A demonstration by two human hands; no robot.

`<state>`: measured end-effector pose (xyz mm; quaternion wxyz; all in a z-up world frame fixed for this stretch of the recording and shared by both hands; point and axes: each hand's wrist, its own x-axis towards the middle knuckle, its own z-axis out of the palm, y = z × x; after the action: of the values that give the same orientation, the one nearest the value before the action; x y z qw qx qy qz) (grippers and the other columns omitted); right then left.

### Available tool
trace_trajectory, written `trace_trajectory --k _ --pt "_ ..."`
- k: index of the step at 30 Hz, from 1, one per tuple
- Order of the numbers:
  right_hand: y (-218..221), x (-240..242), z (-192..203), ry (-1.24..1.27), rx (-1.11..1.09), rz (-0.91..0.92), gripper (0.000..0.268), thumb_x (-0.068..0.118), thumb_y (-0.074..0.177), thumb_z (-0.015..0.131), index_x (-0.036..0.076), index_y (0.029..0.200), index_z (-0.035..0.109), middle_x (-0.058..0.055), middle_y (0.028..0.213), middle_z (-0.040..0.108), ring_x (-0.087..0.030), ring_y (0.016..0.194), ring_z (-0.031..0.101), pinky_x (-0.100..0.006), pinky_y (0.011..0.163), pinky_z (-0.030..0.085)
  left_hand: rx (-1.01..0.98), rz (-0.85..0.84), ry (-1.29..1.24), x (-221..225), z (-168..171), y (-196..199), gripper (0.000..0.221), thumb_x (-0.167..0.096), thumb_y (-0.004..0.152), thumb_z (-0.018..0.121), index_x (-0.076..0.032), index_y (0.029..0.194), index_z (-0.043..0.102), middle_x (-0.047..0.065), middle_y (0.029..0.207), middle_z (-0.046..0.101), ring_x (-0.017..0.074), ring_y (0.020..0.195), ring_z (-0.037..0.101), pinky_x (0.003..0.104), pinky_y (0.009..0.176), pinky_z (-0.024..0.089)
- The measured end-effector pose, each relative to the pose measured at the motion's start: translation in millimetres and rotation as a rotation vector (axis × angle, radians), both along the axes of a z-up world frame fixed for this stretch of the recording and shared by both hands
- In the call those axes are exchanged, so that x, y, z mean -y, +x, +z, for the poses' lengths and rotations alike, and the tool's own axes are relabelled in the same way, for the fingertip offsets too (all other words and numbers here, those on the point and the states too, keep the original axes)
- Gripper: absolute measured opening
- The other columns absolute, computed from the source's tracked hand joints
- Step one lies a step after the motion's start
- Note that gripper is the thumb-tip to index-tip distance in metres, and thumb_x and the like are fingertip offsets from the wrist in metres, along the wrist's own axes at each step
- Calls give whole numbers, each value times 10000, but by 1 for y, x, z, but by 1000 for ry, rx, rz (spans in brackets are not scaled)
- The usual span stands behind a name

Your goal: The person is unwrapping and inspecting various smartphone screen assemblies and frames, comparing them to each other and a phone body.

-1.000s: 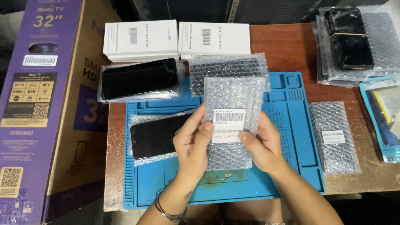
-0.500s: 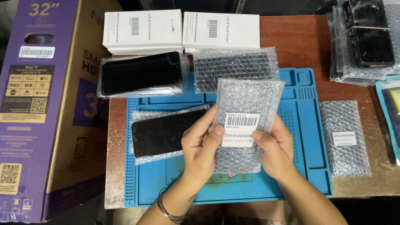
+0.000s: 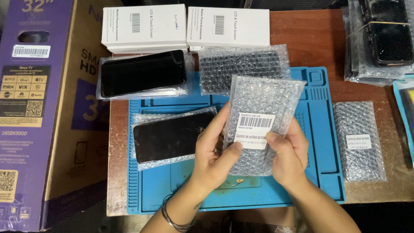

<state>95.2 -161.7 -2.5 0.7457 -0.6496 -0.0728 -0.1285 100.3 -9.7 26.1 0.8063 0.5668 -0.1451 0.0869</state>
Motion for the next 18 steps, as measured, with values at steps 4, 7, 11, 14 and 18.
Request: trace_trajectory --k 4,7,11,14,18 --pt "0 0 -1 -28 29 -33 417 36 798 449 -84 1195 488 -143 866 618 -133 739 544 -325 725 519 -14 -99 61 2 2 -3 696 15 764 550 44 1404 276 197 1181 577 193 1098 508 387 941 440" --pt "0 -2 3 -43 28 -43 404 59 807 449 -77 1184 499 -140 849 620 -135 727 551 -326 719 521 -52 -119 52 3 1 -4 680 7 771 561 36 1392 286 182 1177 576 190 1105 500 390 952 431" --pt "0 -5 12 -54 34 -46 406 113 834 409 -65 1184 509 -135 873 612 -138 775 546 -326 753 516 -82 -178 22 -2 -2 -3 580 -47 822 531 26 1362 331 157 1144 583 184 1070 508 397 929 430" --pt "0 -4 11 -39 27 -60 410 134 842 398 -73 1177 512 -139 866 608 -145 778 548 -330 763 516 -116 -203 26 -4 -1 -4 513 -80 858 492 7 1343 353 127 1131 584 162 1050 486 385 921 422" --pt "0 -5 9 -45 35 -85 436 113 825 384 -87 1194 501 -144 870 603 -156 770 538 -338 775 515 -95 -179 57 -1 -2 -3 486 -63 848 498 2 1316 383 117 1079 597 154 1005 511 359 892 435"
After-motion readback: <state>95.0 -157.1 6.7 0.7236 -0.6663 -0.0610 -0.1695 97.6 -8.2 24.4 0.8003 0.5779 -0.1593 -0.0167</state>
